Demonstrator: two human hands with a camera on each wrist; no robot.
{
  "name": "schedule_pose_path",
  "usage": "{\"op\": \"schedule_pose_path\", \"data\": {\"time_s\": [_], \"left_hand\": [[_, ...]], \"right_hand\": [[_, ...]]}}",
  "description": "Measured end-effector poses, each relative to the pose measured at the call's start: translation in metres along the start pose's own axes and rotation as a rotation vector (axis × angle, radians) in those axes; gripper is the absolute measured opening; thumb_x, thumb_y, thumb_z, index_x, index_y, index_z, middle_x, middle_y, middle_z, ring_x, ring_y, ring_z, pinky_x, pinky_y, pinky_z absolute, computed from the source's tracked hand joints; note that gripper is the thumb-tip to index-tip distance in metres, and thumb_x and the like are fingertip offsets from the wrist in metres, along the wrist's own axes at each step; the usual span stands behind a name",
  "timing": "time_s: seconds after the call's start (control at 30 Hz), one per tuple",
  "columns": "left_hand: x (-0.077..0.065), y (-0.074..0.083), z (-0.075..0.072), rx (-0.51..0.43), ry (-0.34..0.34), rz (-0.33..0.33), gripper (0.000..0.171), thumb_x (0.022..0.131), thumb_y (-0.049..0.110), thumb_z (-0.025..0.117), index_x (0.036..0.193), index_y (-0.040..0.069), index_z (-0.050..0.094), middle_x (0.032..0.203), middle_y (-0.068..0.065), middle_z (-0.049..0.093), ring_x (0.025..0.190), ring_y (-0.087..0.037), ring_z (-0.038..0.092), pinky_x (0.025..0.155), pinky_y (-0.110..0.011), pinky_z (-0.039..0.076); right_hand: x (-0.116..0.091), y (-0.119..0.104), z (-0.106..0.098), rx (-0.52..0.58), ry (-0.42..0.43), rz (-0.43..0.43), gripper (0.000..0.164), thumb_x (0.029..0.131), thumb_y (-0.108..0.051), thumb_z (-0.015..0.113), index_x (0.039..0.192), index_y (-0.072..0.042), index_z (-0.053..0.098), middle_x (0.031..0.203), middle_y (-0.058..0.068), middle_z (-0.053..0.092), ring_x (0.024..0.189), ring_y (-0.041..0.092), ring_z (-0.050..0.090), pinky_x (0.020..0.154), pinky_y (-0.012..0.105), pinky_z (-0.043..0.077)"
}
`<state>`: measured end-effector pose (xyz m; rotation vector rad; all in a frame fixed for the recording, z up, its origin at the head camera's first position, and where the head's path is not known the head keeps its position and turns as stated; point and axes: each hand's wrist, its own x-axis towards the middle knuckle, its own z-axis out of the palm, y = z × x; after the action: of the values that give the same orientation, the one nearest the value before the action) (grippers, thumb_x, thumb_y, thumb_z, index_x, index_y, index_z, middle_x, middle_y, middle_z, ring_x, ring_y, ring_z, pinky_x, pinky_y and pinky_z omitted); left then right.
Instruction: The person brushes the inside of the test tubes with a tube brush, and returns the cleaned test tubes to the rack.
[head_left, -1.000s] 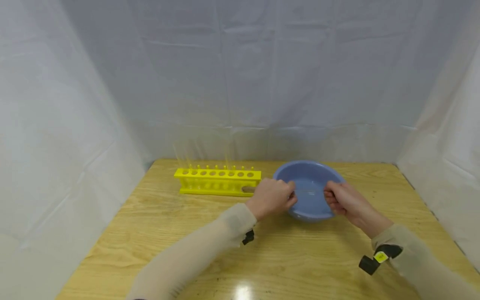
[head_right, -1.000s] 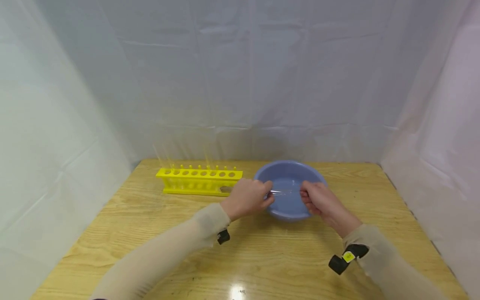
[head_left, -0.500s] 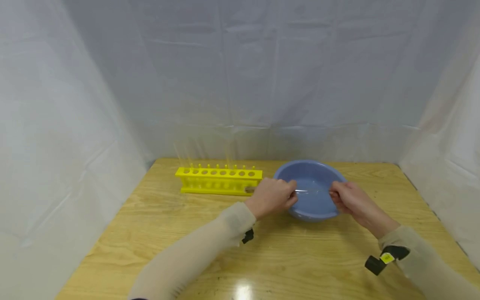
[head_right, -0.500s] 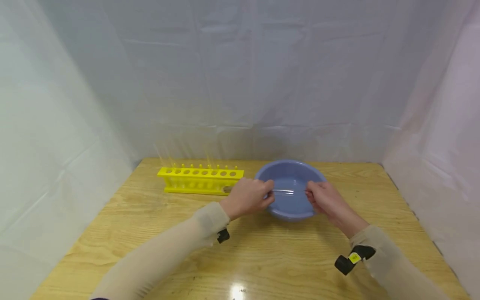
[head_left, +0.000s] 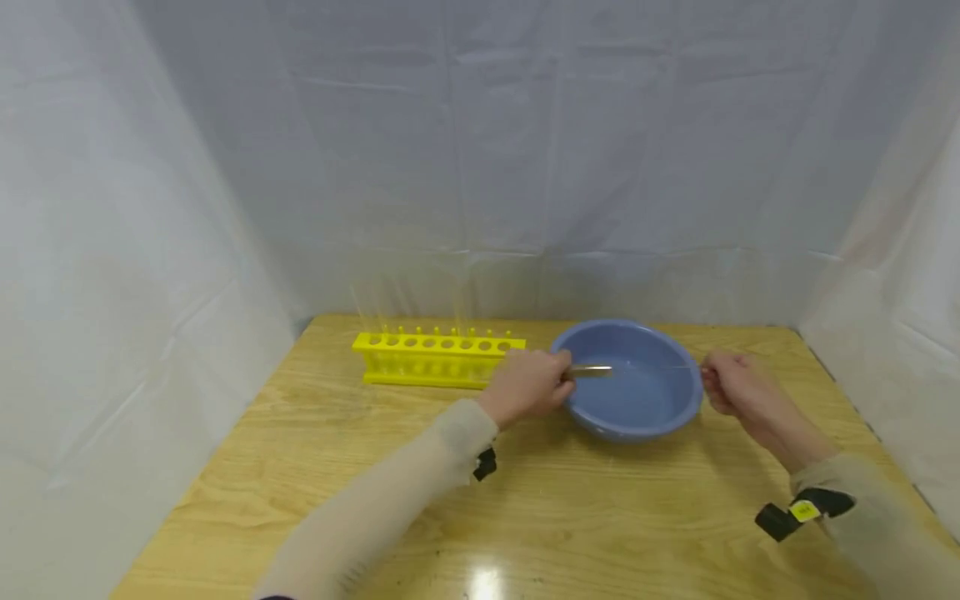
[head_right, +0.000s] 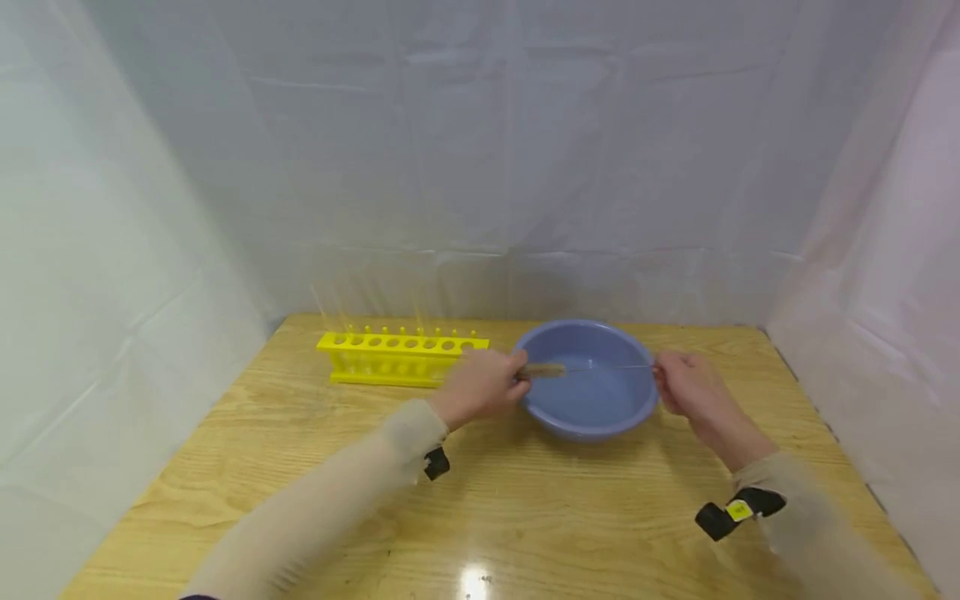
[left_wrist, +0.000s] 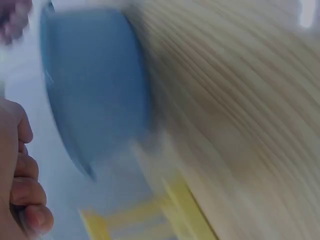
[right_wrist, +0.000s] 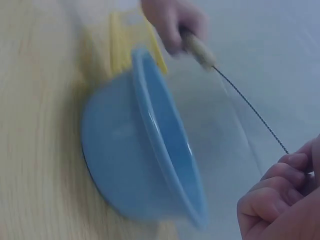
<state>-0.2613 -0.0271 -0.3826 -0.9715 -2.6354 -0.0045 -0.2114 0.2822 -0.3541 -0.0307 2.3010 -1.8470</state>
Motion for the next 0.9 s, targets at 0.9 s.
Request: {"op": "schedule_pose_path", "data": {"time_s": [0.9], "left_hand": [[-0.013,-0.011,-0.009,0.063,-0.002,-0.032,0.024,0.095,0.041,0.061,0.081,0.021,0.056,0.06,0.008,0.053,0.047,-0.008,0.046,0.041,-0.027,0.038]], "right_hand": [[-0.002,0.004,0.005,-0.134,0.035,-0.209,0.042,0.11,-0.027,0.037,0.081,0.001,0.05,0.063,-0.002,0.037,0.053,0.013,0.033,0.053,0.03,0.035]]}}
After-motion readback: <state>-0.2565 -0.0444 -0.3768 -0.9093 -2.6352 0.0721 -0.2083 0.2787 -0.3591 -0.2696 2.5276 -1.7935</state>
